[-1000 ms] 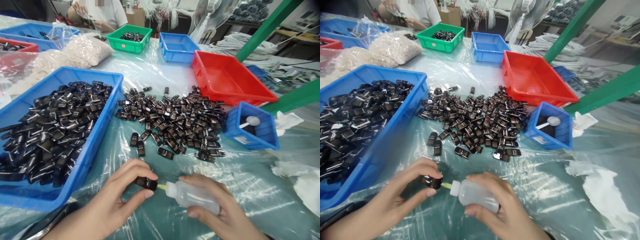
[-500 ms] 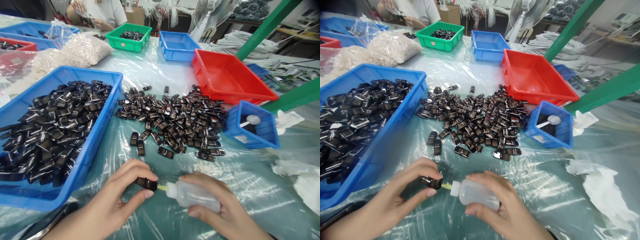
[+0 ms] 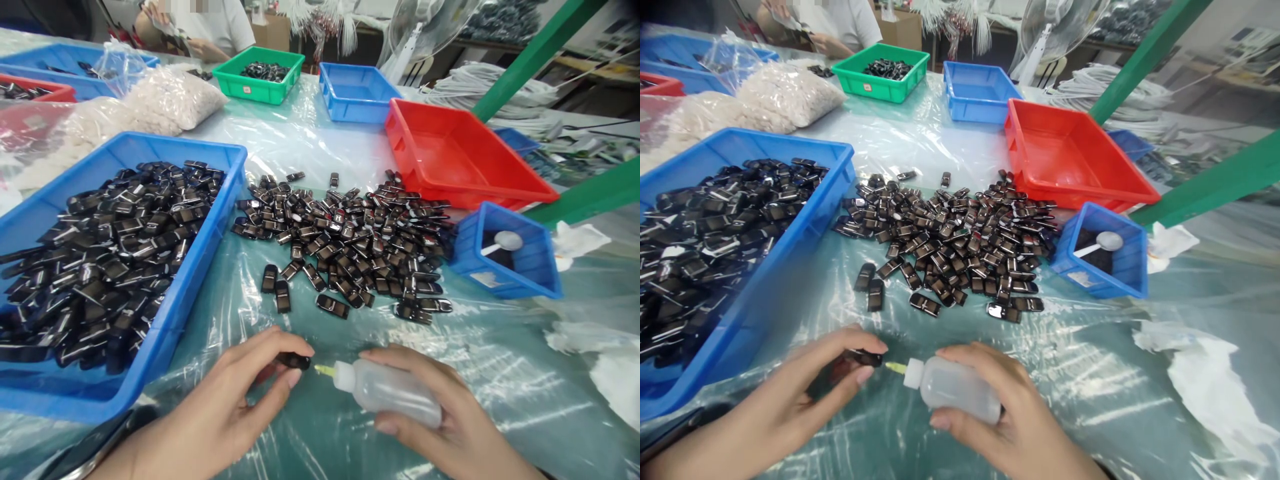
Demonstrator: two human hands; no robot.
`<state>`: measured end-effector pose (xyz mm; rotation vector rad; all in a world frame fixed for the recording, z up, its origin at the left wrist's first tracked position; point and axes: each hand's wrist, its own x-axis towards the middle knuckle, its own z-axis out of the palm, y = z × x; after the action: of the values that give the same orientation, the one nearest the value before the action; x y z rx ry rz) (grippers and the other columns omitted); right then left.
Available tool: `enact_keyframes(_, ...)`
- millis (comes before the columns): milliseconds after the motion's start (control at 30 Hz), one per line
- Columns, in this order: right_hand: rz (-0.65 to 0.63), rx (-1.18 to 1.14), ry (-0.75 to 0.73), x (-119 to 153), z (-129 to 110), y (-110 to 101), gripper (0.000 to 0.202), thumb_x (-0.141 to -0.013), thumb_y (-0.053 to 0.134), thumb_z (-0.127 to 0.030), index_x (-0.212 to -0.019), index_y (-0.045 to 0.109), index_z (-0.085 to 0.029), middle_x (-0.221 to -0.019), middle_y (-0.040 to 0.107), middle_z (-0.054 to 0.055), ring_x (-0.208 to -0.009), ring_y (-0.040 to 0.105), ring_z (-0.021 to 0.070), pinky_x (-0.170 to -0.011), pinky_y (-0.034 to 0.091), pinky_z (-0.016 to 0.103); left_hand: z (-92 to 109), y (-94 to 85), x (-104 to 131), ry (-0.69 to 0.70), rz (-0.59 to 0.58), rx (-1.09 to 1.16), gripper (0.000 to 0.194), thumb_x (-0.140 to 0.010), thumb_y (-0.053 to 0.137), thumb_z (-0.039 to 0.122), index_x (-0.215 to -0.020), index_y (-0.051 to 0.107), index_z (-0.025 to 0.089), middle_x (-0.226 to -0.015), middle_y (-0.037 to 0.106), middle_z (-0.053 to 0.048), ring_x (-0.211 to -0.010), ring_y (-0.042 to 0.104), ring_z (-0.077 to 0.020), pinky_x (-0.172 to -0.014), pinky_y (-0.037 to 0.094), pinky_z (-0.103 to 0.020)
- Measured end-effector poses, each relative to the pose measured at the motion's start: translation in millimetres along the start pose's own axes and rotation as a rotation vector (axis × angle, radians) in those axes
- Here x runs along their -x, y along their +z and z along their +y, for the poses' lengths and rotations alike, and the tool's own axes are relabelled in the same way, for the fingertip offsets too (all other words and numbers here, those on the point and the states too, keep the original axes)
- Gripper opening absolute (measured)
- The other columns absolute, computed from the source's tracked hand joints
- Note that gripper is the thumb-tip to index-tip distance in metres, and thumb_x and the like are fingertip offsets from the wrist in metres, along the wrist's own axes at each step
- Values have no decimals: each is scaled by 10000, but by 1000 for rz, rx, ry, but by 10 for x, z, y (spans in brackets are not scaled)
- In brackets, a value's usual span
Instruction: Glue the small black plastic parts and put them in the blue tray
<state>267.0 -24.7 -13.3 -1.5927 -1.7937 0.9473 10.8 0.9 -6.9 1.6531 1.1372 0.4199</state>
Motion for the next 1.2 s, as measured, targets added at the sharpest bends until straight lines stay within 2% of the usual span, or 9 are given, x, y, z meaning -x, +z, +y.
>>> enact_keyframes(133, -3, -2, -50, -5, 14, 8, 330, -731, 742, -450, -1041, 685, -352, -937, 715, 10, -808, 683, 197, -660, 566, 266, 57, -56, -25, 99, -27, 30, 196, -997, 376, 270, -1124, 511, 335, -1048, 553, -7, -975, 568, -191, -813, 480, -281)
enact_keyframes(233, -13, 57, -133, -19, 40, -5, 365, -738, 751, -418, -1086, 642, -388, -957, 714, -18, -823, 685, 184, -688, 557, 258, 64, -92, -61, 116, -58, 53, 224, -1006, 350, 207, -1076, 528, 323, -1042, 538, 3, -1003, 551, -174, -857, 449, -268)
enact_keyframes(400, -40, 124, -194, -41, 62, -41, 432, -739, 761, -392, -1139, 599, -403, -979, 709, -23, -830, 689, 183, -688, 567, 260, 23, -76, -55, 57, -49, 66, 292, -991, 440, 274, -1250, 452, 408, -1235, 531, 24, -1171, 493, -206, -912, 448, -291)
enact_keyframes(567, -34, 94, -213, -41, 46, -28, 383, -756, 737, -423, -1120, 624, -385, -957, 708, -3, -822, 686, 193, -624, 563, 238, 15, -55, -47, 112, -32, 56, 314, -982, 465, 233, -1235, 489, 418, -1162, 567, 40, -1102, 546, -178, -882, 468, -265)
enact_keyframes(667, 0, 92, -192, -21, 55, -15, 363, -764, 706, -486, -1109, 639, -393, -963, 714, -3, -848, 679, 202, -682, 565, 262, 9, -56, -58, 124, -22, 52, 315, -977, 472, 223, -1226, 497, 414, -1138, 577, 40, -1077, 559, -178, -870, 477, -269)
enact_keyframes(767, -12, 146, -224, -3, 85, -25, 392, -768, 704, -483, -1142, 620, -399, -992, 726, -6, -893, 678, 211, -741, 571, 286, -4, -58, -62, 115, -23, 49, 287, -978, 462, 227, -1201, 513, 402, -1129, 586, 34, -1050, 574, -190, -822, 501, -275)
enact_keyframes(867, -31, 207, -282, 1, 113, -47, 408, -778, 700, -461, -1167, 598, -390, -1007, 735, 1, -918, 682, 230, -754, 586, 321, -12, -58, -56, 126, -10, 40, 283, -974, 469, 227, -1198, 515, 393, -1124, 590, 29, -1046, 577, -194, -788, 511, -267)
enact_keyframes(967, -30, 243, -267, -3, 117, -61, 398, -791, 681, -471, -1170, 589, -393, -1010, 732, 9, -918, 689, 244, -744, 597, 357, -9, -54, -51, 145, -9, 47, 315, -972, 475, 206, -1214, 501, 405, -1117, 589, 41, -1056, 572, -174, -829, 500, -257)
enact_keyframes(1200, -36, 217, -271, -29, 93, -53, 416, -774, 717, -425, -1165, 584, -380, -989, 716, 14, -847, 700, 213, -679, 600, 298, -9, -43, -65, 159, 9, 49, 293, -964, 484, 196, -1172, 514, 399, -1111, 597, 47, -1054, 577, -167, -813, 500, -243)
